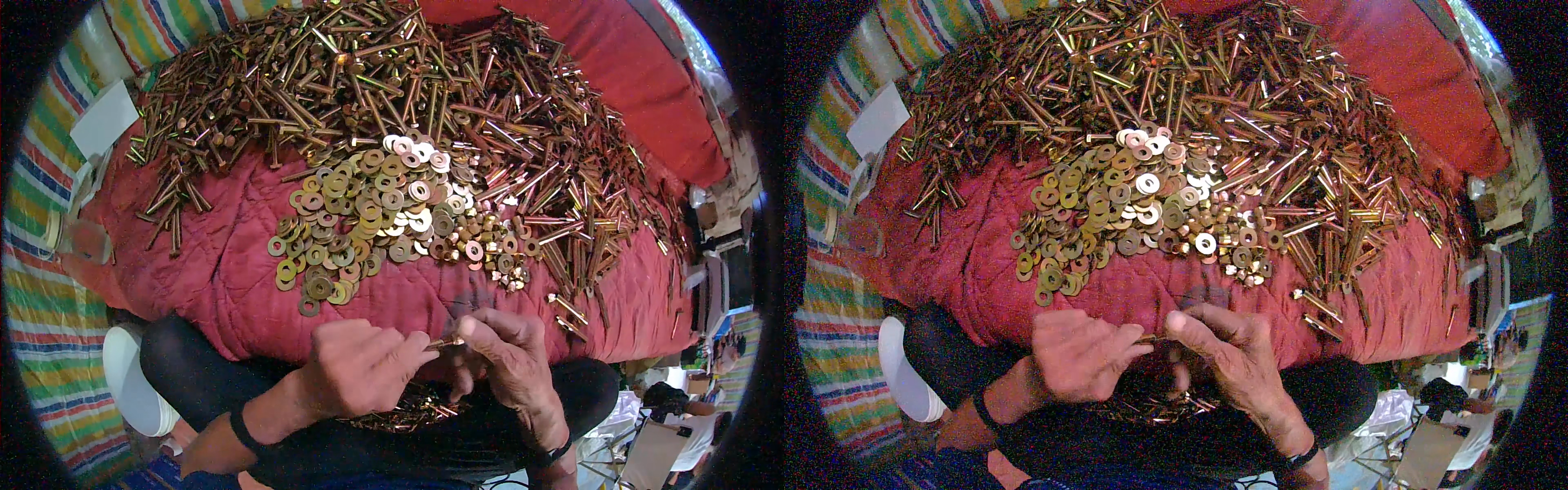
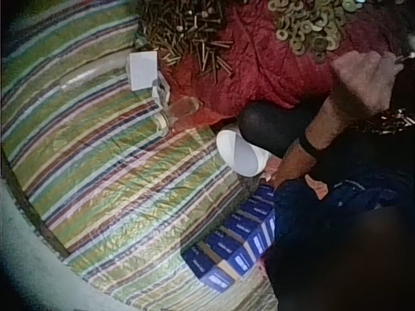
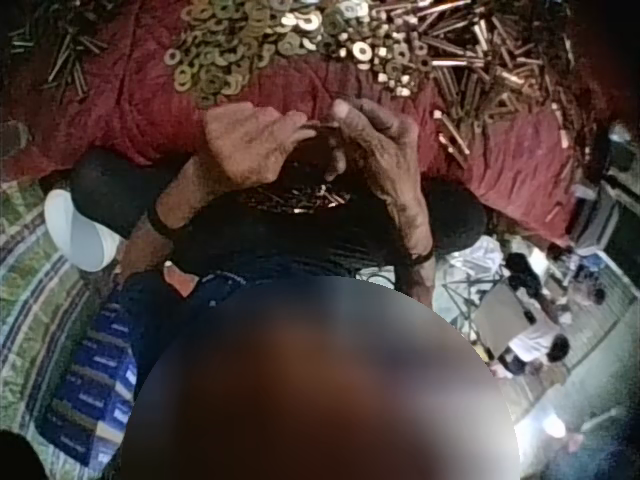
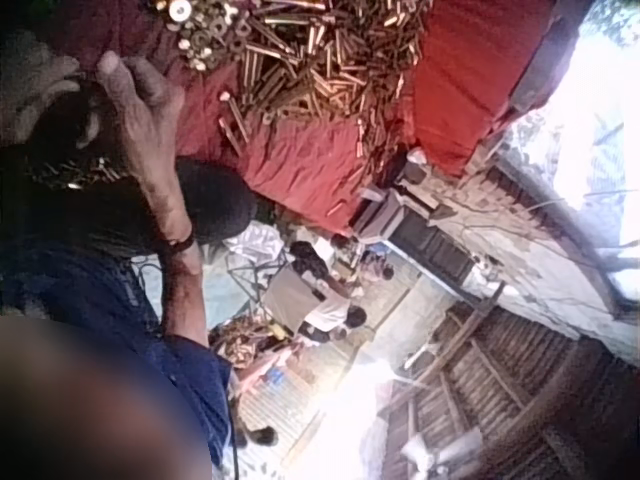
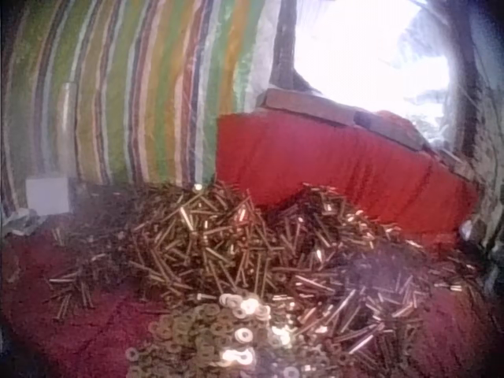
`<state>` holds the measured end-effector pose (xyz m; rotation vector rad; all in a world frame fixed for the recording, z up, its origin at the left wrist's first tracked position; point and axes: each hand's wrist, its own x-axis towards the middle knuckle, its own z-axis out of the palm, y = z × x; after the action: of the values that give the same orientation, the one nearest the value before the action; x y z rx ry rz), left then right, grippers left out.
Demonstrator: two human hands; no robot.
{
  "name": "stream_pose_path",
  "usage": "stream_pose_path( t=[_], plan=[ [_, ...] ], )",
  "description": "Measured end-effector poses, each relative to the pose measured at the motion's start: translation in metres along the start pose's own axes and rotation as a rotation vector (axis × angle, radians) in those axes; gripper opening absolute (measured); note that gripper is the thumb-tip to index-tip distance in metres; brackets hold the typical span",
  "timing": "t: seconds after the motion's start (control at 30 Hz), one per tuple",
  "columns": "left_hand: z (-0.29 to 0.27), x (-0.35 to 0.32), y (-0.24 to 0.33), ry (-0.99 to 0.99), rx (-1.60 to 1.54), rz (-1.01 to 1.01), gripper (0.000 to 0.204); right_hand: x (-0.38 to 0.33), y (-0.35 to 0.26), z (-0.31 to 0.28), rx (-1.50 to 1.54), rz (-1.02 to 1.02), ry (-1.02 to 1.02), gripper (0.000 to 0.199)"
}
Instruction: The person sits cross-legged and repeatedly picks up metal rods and washers from a large pile on a red cloth. They insert washers onto the rods one by one, then place the assembled fasteners into a small pile on the cloth. The task continues with consistent hand movements and no visible tools.
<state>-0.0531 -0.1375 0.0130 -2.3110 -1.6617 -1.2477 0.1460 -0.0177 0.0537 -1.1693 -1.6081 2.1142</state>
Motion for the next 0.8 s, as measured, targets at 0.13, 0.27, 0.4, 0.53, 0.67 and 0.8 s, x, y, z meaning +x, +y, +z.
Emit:
stream_pose_path(
  t=[0.13, 0.27, 0.4, 0.53, 0.67, 0.8],
  plan=[
    [0.001, 0.005, -0.001, 0.011, -0.338, -0.37, 0.019, -0.002, -0.002, 0.002, -0.225, -0.257, 0.083, 0.037],
    [-0.002, 0.008, 0.001, 0.029, -0.645, -0.626, 0.014, 0.001, -0.005, 0.0, -0.505, -0.568, 0.074, 0.034],
    [-0.008, 0.007, 0.002, 0.006, -0.773, -0.726, 0.014, -0.001, -0.005, -0.004, -0.638, -0.645, 0.043, 0.028],
    [-0.012, 0.007, 0.001, -0.087, -0.707, -0.621, 0.015, -0.006, -0.002, -0.004, -0.647, -0.574, 0.004, 0.019],
    [-0.011, 0.008, 0.002, -0.092, -0.73, -0.606, 0.017, -0.013, -0.009, -0.004, -0.362, -0.21, 0.011, 0.022],
    [-0.011, 0.008, 0.003, -0.058, -0.901, -0.769, 0.015, -0.01, -0.015, -0.002, -0.518, -0.514, 0.072, 0.025]
  ],
)
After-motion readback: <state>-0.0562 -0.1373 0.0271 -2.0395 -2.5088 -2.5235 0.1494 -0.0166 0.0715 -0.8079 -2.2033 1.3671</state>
